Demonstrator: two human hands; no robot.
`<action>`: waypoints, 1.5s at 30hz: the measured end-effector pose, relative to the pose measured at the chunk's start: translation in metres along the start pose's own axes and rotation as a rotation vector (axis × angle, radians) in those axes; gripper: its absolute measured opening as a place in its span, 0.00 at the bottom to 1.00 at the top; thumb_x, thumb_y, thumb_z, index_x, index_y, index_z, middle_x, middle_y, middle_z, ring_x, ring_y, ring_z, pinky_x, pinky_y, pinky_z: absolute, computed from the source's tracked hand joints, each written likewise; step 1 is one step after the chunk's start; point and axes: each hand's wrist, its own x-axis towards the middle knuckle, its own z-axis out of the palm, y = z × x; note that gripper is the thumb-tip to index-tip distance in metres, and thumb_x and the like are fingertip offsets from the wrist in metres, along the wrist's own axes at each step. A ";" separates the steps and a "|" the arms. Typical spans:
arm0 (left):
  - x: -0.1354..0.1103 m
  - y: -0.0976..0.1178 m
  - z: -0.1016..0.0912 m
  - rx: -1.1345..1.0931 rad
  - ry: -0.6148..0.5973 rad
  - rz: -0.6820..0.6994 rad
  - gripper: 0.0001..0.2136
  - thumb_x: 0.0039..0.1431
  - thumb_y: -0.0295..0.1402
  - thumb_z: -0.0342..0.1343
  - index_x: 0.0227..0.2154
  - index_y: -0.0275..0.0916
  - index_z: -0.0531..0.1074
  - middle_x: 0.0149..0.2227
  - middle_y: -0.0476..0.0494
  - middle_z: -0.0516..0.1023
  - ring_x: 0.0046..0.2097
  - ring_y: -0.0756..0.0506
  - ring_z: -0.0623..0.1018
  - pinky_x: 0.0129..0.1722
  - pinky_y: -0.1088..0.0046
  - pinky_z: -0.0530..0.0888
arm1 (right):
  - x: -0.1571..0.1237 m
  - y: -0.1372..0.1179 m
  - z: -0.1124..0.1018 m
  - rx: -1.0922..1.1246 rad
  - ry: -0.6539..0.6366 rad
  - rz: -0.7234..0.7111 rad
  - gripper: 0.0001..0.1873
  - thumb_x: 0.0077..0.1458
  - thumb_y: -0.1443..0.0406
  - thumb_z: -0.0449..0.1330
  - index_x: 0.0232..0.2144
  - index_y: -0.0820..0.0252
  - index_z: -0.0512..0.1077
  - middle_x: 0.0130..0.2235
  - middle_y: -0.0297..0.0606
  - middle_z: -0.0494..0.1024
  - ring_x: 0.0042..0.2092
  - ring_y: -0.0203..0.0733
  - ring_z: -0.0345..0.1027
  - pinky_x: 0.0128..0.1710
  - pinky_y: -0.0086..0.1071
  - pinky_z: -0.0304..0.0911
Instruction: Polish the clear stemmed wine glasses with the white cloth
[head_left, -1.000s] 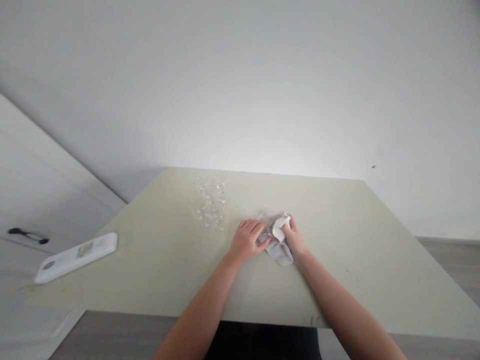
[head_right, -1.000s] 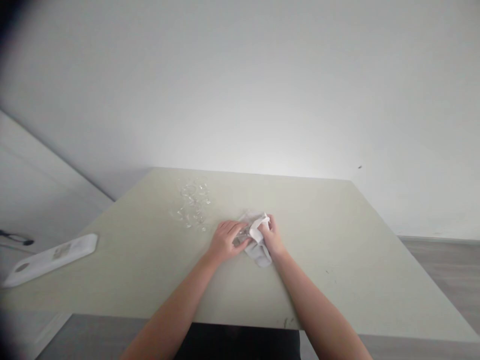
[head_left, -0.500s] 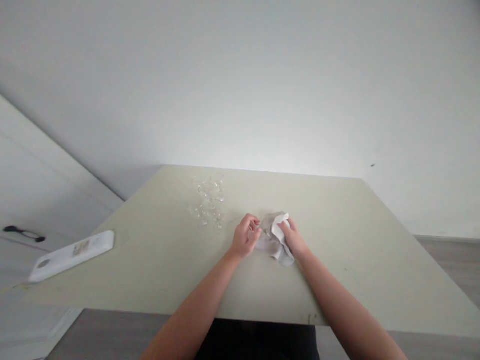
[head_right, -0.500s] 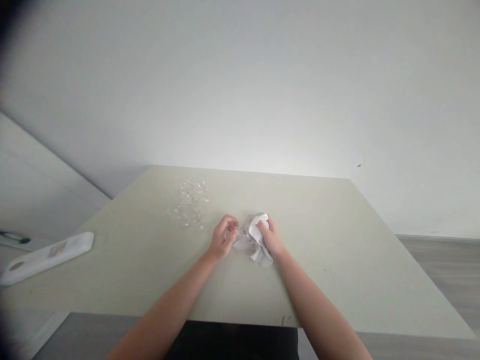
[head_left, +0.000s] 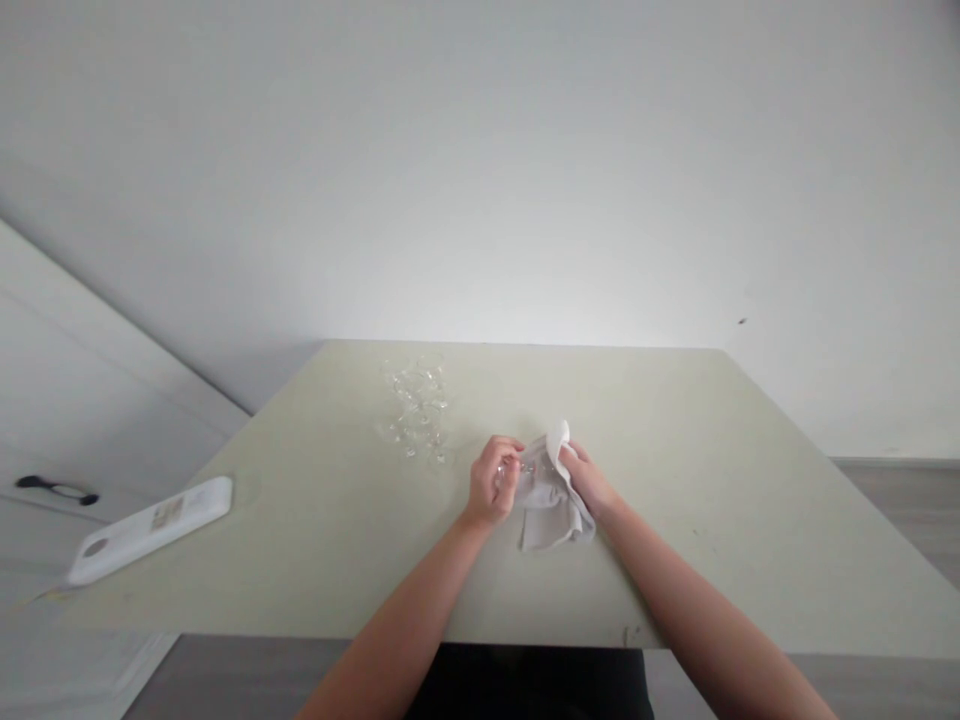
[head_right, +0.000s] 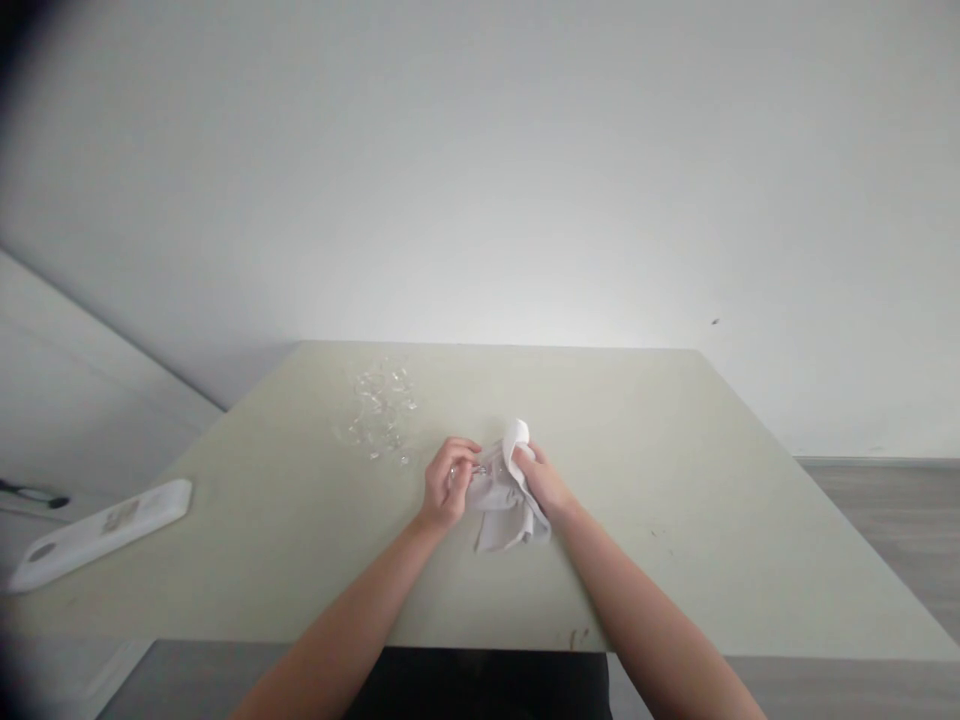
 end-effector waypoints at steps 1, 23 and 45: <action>0.000 -0.002 0.001 -0.008 0.020 -0.065 0.18 0.64 0.50 0.52 0.32 0.39 0.71 0.33 0.43 0.76 0.31 0.47 0.76 0.30 0.71 0.71 | -0.001 -0.001 0.000 -0.027 0.001 -0.025 0.20 0.52 0.50 0.64 0.38 0.57 0.70 0.29 0.33 0.74 0.30 0.40 0.66 0.31 0.32 0.63; 0.013 -0.005 0.004 -0.082 -0.094 -0.345 0.17 0.65 0.48 0.50 0.31 0.38 0.71 0.27 0.49 0.70 0.25 0.51 0.64 0.25 0.73 0.61 | 0.005 -0.006 -0.008 -0.302 0.078 -0.162 0.16 0.48 0.57 0.68 0.37 0.58 0.72 0.29 0.30 0.74 0.30 0.36 0.65 0.30 0.28 0.61; 0.004 -0.003 -0.002 0.051 0.050 -0.092 0.19 0.67 0.47 0.47 0.23 0.42 0.62 0.24 0.49 0.62 0.27 0.47 0.64 0.30 0.69 0.61 | 0.001 0.001 -0.007 0.120 0.116 0.215 0.30 0.53 0.37 0.57 0.28 0.57 0.74 0.27 0.39 0.79 0.34 0.49 0.75 0.32 0.36 0.70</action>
